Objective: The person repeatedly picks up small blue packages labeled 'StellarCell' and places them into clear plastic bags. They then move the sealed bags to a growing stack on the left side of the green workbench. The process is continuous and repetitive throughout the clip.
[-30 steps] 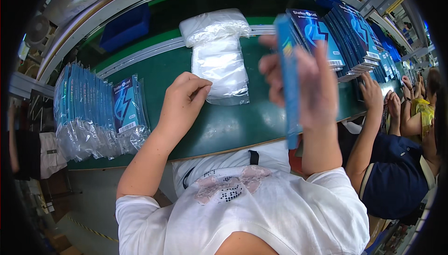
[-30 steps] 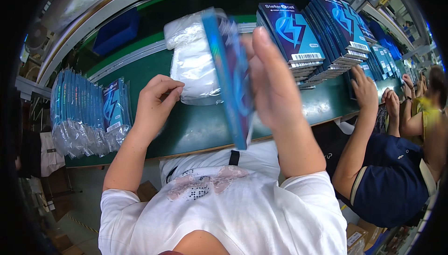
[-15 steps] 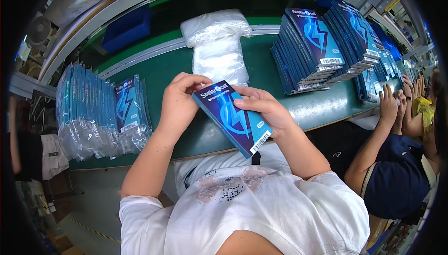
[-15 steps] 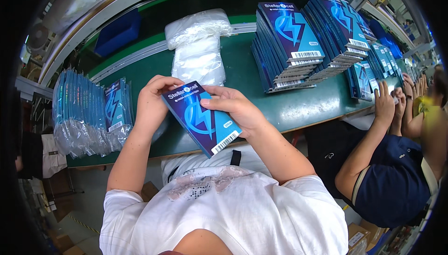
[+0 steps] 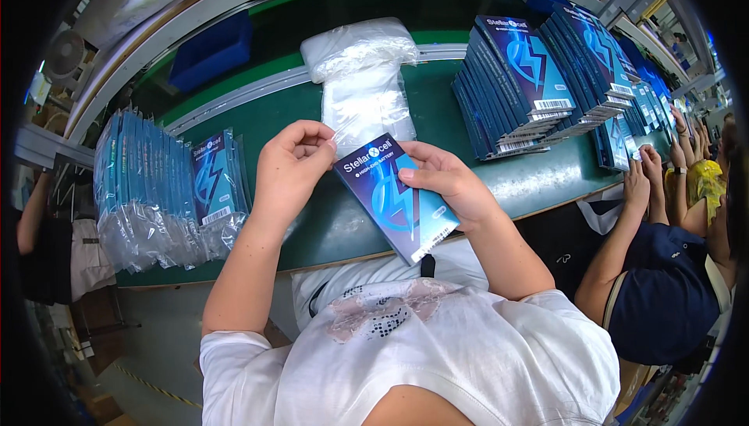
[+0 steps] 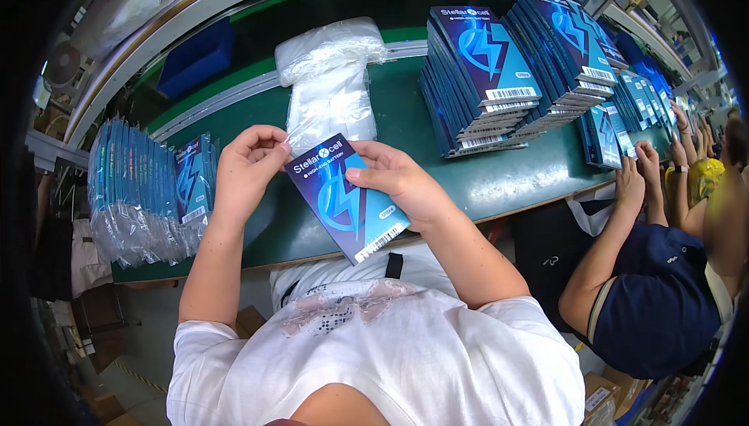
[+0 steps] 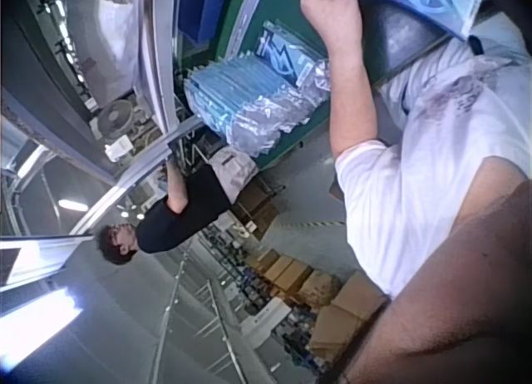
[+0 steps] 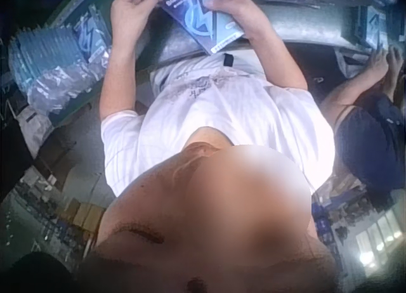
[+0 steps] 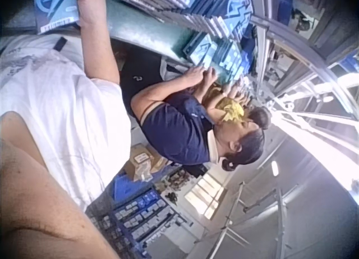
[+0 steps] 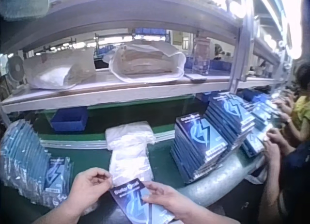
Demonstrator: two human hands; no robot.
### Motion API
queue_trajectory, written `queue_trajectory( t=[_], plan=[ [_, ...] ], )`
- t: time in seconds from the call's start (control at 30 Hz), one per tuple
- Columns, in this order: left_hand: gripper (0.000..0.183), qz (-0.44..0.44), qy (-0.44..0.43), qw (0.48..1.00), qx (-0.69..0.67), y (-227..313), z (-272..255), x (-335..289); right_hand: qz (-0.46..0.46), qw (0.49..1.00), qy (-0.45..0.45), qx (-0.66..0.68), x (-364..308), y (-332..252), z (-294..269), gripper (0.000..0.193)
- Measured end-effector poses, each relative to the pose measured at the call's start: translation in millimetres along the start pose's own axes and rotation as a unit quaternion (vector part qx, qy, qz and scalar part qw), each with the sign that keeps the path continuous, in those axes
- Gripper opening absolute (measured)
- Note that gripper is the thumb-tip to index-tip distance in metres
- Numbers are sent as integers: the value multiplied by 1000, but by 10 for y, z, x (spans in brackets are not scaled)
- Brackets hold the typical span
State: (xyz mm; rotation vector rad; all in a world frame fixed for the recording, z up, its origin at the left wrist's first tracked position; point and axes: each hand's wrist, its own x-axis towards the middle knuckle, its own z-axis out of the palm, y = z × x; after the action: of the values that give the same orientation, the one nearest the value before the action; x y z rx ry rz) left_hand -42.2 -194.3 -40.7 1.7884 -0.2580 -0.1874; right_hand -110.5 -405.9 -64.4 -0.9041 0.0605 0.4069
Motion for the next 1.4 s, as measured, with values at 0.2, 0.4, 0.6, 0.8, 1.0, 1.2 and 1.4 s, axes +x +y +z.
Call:
queue_trajectory(
  t=[0.2,0.4,0.6,0.8,1.0,1.2,1.4],
  plan=[
    [10,97,-20,981,166,83,-47,-33,-136,983,103,-64,27,166,107,52],
    [13,247,-93,929,258,170,-45,-176,-159,972,121,-126,119,224,171,27],
    [28,17,37,998,-54,-42,-18,-152,-231,960,145,-67,97,257,374,14],
    [34,-36,-7,929,-368,-159,172,-248,-123,932,117,-320,106,218,321,32],
    [30,-42,29,914,-403,-2,58,-328,-191,864,18,-466,-29,-81,396,99],
    [35,-32,-215,918,-331,108,262,-607,-566,661,90,-485,-24,-195,316,42],
    [51,-140,-223,863,-431,94,143,-545,-523,721,35,-453,-48,-39,625,25]
  ],
)
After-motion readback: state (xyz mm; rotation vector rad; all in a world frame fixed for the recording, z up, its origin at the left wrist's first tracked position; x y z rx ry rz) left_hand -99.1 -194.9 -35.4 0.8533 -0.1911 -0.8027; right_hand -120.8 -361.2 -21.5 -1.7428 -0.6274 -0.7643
